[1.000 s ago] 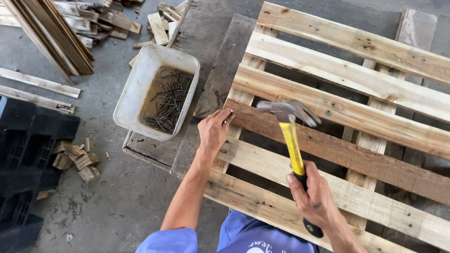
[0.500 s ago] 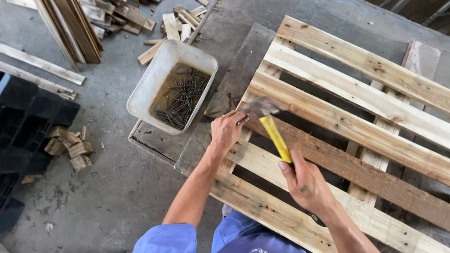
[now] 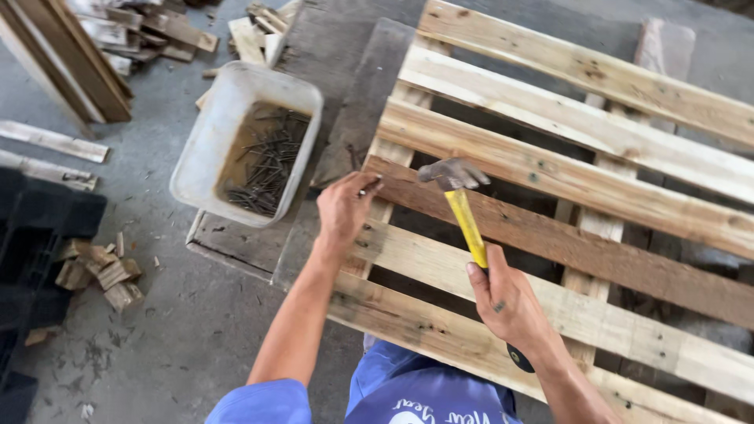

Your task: The person repeatedly picks nails from a container and hammers them into a wooden pallet. The person uses a hammer to drive nails into the pallet slats, moving along the pallet to secure multiple nails.

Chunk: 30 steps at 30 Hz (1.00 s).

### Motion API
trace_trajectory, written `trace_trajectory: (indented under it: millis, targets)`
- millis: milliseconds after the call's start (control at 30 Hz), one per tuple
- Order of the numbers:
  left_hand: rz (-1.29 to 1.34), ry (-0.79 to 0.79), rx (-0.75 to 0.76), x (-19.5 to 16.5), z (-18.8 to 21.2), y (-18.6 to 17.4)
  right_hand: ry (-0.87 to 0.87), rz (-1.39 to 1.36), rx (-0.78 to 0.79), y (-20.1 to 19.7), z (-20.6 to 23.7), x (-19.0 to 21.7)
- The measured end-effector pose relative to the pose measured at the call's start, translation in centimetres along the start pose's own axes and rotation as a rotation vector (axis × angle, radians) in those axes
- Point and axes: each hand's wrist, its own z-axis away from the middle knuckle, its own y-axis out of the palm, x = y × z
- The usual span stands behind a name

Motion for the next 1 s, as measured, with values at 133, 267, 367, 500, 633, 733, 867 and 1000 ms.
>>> trace_trajectory:
  millis: [133, 267, 367, 500, 633, 733, 867, 1000]
  targets:
    - [0.035, 0.012, 0.035, 0.4, 0.1, -0.8, -0.052, 0.037, -0.009, 2.0, 0.0, -3.2]
    - [0.303, -0.275, -0.026, 0.6, -1.4, -2.1, -0.239, 0.046, -0.135, 3.7, -0.5, -4.8]
    - [0.237, -0.467, 0.095, 0.7, -2.2, -2.4, -0.172, 0.062, -0.090, 3.8, -0.4, -4.9]
    - [0.470, -0.682, 0.163, 0.9, -1.8, -1.8, 0.023, 0.038, 0.002, 3.6, -0.5, -4.1]
    - [0.246, -0.665, 0.167, 1.4, -1.2, -1.2, 0.095, 0.044, 0.007, 3.5, -0.7, -3.8]
    - [0.167, -0.474, 0.066, 1.8, -0.7, -0.9, 0.043, 0.110, -0.032, 3.5, -0.7, -4.2]
    - [0.218, -0.438, 0.116, 2.4, -0.5, -1.1, 0.016, 0.146, -0.049, 3.5, -0.7, -4.7]
    - [0.303, -0.497, 0.144, 2.2, -0.9, -1.4, -0.052, 0.040, -0.065, 2.9, -0.4, -3.7]
